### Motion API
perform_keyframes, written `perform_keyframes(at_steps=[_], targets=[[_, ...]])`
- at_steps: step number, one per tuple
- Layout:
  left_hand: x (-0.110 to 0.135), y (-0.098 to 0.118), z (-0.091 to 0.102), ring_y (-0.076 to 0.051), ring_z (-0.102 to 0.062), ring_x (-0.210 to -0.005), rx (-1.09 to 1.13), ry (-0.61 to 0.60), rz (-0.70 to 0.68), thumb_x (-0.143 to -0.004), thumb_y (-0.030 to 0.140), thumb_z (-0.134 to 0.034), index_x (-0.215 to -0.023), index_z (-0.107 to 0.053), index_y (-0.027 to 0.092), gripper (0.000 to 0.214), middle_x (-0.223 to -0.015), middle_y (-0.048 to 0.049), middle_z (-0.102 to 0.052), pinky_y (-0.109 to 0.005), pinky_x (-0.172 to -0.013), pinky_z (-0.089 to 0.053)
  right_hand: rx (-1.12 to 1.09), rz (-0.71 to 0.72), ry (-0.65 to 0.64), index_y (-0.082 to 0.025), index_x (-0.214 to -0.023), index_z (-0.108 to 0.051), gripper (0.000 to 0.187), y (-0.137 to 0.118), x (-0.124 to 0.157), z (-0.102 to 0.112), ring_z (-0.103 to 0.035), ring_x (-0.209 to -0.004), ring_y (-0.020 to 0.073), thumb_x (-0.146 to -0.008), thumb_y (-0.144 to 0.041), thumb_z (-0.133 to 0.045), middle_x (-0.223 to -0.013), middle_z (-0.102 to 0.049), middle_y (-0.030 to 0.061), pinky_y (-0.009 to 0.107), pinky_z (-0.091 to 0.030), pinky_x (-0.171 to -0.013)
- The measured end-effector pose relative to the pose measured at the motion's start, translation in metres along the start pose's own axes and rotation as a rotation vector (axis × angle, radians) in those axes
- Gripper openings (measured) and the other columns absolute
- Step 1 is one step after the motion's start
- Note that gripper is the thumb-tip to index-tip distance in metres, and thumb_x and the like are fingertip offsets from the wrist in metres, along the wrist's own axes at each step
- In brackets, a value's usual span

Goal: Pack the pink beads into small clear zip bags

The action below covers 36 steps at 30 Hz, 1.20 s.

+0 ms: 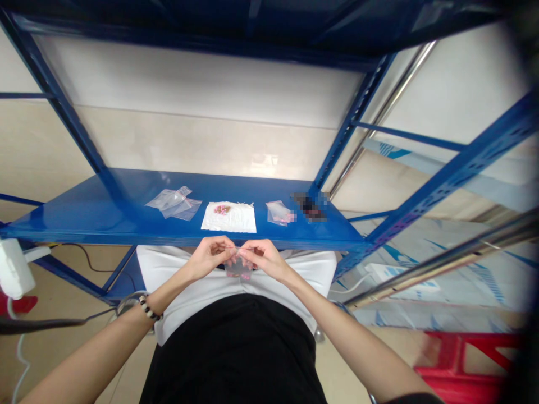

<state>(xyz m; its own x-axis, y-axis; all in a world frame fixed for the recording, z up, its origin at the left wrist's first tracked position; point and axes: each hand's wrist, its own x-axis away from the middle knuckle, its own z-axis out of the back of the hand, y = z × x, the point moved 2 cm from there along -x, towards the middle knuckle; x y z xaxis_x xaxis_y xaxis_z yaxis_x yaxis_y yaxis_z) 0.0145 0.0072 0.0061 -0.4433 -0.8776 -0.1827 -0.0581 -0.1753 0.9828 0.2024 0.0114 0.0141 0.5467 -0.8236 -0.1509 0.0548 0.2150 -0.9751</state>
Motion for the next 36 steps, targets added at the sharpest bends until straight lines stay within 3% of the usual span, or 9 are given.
perform_keyframes(at_steps=[16,19,22,24,27,31,36], targets=[[0.0,0.007,0.013,-0.016,-0.064,-0.061,-0.081,0.173,-0.088,-0.084,0.039,-0.067,-0.077,-0.067,0.014,0.026,-0.068,-0.0056,-0.071,-0.026,-0.061,-0.051,-0.028,-0.053,0.06,-0.012,-0.085,-0.074,0.035,0.001,0.0,0.016,-0.049,-0.05,0.0106,-0.084,-0.046,-0.065,-0.06,-0.063,0.0034,0.021,-0.035,-0.045],[0.002,0.01,0.009,-0.018,-0.066,-0.063,-0.134,0.23,-0.1,-0.085,0.038,-0.066,-0.079,-0.068,0.015,0.024,-0.071,-0.0063,-0.072,-0.027,-0.062,-0.052,0.008,-0.005,0.109,-0.013,-0.085,-0.074,0.033,-0.006,-0.001,0.019,-0.055,-0.058,0.0126,-0.085,-0.045,-0.065,-0.068,-0.065,0.0047,0.022,-0.041,-0.052],[0.009,0.015,0.0,-0.019,-0.067,-0.065,-0.244,0.272,-0.131,-0.086,0.036,-0.064,-0.082,-0.07,0.017,0.02,-0.07,-0.0053,-0.072,-0.028,-0.064,-0.053,0.042,0.104,0.183,-0.015,-0.082,-0.073,0.028,-0.023,-0.001,0.022,-0.062,-0.077,0.0159,-0.084,-0.042,-0.067,-0.086,-0.068,0.0065,0.024,-0.048,-0.067],[0.015,0.02,-0.008,-0.019,-0.066,-0.063,-0.341,0.253,-0.186,-0.087,0.033,-0.063,-0.078,-0.071,0.019,0.019,-0.069,-0.0043,-0.071,-0.028,-0.063,-0.052,0.014,0.108,0.178,-0.016,-0.082,-0.072,0.027,-0.034,0.001,0.021,-0.064,-0.082,0.0172,-0.084,-0.042,-0.067,-0.092,-0.069,0.0069,0.025,-0.05,-0.069],[0.023,0.027,-0.015,-0.018,-0.065,-0.063,-0.419,0.252,-0.231,-0.088,0.031,-0.061,-0.071,-0.069,0.02,0.021,-0.068,-0.0031,-0.07,-0.027,-0.063,-0.051,-0.07,0.01,0.147,-0.017,-0.087,-0.069,0.03,-0.039,0.003,0.016,-0.065,-0.071,0.0174,-0.087,-0.046,-0.062,-0.081,-0.07,0.006,0.024,-0.05,-0.057],[0.025,0.032,-0.012,-0.018,-0.065,-0.068,-0.419,0.246,-0.167,-0.091,0.033,-0.056,-0.073,-0.066,0.019,0.025,-0.07,-0.0029,-0.07,-0.027,-0.068,-0.05,-0.061,-0.027,0.184,-0.015,-0.085,-0.07,0.034,-0.03,0.004,0.012,-0.061,-0.059,0.0156,-0.085,-0.048,-0.063,-0.068,-0.067,0.0047,0.024,-0.047,-0.051],[0.019,0.027,-0.007,-0.017,-0.064,-0.073,-0.453,0.174,-0.136,-0.092,0.032,-0.055,-0.08,-0.067,0.017,0.023,-0.076,-0.0031,-0.071,-0.026,-0.072,-0.046,-0.083,-0.014,0.174,-0.012,-0.079,-0.072,0.032,-0.02,0.006,0.016,-0.059,-0.057,0.0139,-0.081,-0.044,-0.07,-0.07,-0.068,0.0057,0.024,-0.047,-0.052]])
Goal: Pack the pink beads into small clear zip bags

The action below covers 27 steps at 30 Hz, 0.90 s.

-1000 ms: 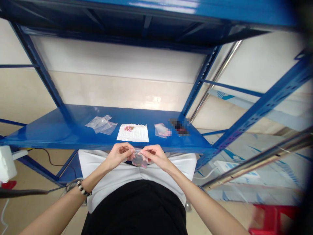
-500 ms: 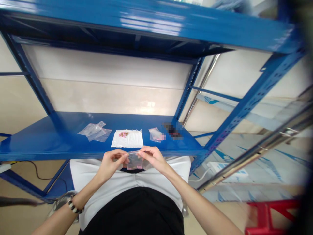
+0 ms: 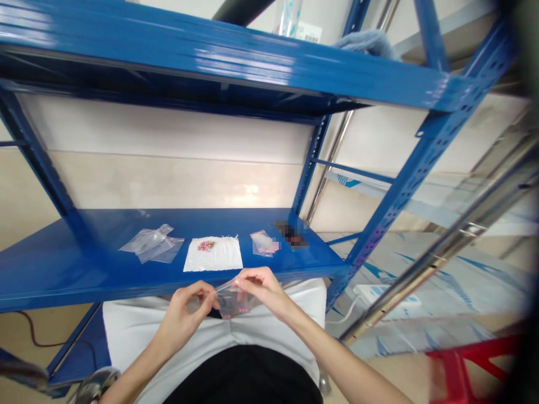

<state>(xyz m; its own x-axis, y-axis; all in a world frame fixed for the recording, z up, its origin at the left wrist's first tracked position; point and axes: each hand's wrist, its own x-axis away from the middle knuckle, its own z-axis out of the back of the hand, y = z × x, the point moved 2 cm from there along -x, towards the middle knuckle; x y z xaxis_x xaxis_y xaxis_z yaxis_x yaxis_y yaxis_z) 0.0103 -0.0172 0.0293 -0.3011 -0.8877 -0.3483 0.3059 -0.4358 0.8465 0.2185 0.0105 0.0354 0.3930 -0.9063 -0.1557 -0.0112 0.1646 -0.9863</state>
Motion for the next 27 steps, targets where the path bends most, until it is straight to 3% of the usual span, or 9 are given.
perform_keyframes(at_steps=[5,10,17,22,27], targets=[[0.0,-0.002,-0.009,-0.017,-0.06,-0.075,-0.064,-0.029,-0.08,-0.089,0.032,-0.06,-0.078,-0.069,0.016,0.021,-0.078,-0.0046,-0.069,-0.027,-0.073,-0.043,-0.037,-0.033,-0.123,-0.012,-0.081,-0.073,0.03,0.005,0.004,-0.005,-0.059,-0.054,0.0129,-0.083,-0.042,-0.068,-0.072,-0.069,0.0063,0.023,-0.043,-0.048],[-0.002,0.003,-0.009,-0.014,-0.051,-0.069,-0.025,-0.066,-0.054,-0.092,0.034,-0.054,-0.071,-0.063,0.014,0.031,-0.071,-0.0036,-0.061,-0.025,-0.065,-0.037,-0.028,-0.026,-0.078,-0.012,-0.08,-0.072,0.028,0.009,0.004,-0.013,-0.061,-0.057,0.0132,-0.083,-0.039,-0.069,-0.072,-0.07,0.0073,0.025,-0.048,-0.056],[0.003,0.007,-0.002,-0.013,-0.05,-0.068,0.002,-0.157,-0.021,-0.093,0.036,-0.053,-0.068,-0.06,0.015,0.034,-0.068,-0.0016,-0.06,-0.026,-0.066,-0.034,-0.122,-0.079,-0.15,-0.012,-0.074,-0.068,0.029,0.008,0.005,-0.014,-0.058,-0.055,0.0125,-0.08,-0.04,-0.071,-0.067,-0.067,0.0055,0.025,-0.047,-0.056],[-0.003,0.009,-0.002,-0.013,-0.053,-0.066,0.005,-0.121,-0.003,-0.095,0.038,-0.05,-0.068,-0.063,0.015,0.037,-0.067,-0.0027,-0.064,-0.025,-0.065,-0.035,-0.12,-0.067,-0.072,-0.014,-0.076,-0.065,0.029,-0.003,0.002,-0.013,-0.056,-0.053,0.0121,-0.084,-0.041,-0.066,-0.063,-0.065,0.0034,0.023,-0.042,-0.053],[-0.002,0.011,0.001,-0.011,-0.047,-0.058,-0.042,-0.022,0.014,-0.093,0.036,-0.051,-0.063,-0.053,0.016,0.036,-0.056,0.0014,-0.054,-0.023,-0.06,-0.034,-0.133,-0.063,0.022,-0.017,-0.075,-0.057,0.029,-0.018,-0.003,-0.008,-0.051,-0.044,0.0111,-0.086,-0.044,-0.062,-0.055,-0.059,-0.0009,0.021,-0.035,-0.046]])
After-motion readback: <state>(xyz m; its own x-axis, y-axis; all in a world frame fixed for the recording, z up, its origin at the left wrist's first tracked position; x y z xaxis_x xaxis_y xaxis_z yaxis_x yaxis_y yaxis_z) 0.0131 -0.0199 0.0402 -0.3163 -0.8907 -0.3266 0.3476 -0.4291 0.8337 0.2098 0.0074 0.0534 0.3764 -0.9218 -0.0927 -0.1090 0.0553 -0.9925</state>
